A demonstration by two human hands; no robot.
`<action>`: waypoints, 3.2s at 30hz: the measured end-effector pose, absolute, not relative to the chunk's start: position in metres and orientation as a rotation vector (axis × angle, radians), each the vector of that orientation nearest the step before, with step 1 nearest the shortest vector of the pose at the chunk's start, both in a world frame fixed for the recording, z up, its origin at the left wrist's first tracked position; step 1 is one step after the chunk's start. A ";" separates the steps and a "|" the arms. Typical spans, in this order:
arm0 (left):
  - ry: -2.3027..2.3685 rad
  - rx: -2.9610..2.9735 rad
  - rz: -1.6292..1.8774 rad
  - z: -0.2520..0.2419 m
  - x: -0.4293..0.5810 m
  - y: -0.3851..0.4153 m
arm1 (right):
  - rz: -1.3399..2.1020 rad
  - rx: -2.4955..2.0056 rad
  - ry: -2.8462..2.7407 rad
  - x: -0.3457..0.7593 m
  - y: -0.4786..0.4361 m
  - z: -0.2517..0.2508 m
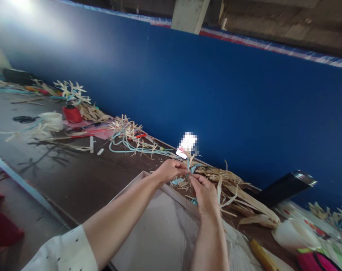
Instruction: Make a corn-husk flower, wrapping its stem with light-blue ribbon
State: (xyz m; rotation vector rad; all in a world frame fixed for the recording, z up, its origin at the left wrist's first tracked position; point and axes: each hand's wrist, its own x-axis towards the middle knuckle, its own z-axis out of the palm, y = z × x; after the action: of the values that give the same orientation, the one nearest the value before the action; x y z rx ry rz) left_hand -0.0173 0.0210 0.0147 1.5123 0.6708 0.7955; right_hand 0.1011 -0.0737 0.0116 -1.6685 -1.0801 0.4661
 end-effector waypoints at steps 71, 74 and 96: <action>0.839 1.944 0.657 0.018 -0.020 0.018 | 0.293 -1.794 -1.235 0.105 -0.069 0.007; 0.847 1.936 0.650 0.019 -0.020 0.017 | 0.306 -1.826 -1.222 0.107 -0.069 0.007; 0.864 2.020 0.642 0.015 -0.016 0.017 | 0.500 -1.958 -1.215 0.106 -0.080 0.026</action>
State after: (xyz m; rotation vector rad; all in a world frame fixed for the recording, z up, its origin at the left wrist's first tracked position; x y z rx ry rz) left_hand -0.0163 0.0168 0.0146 2.0199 0.8636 0.6420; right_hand 0.1063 -0.0804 0.0257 -1.9585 -1.2148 0.5003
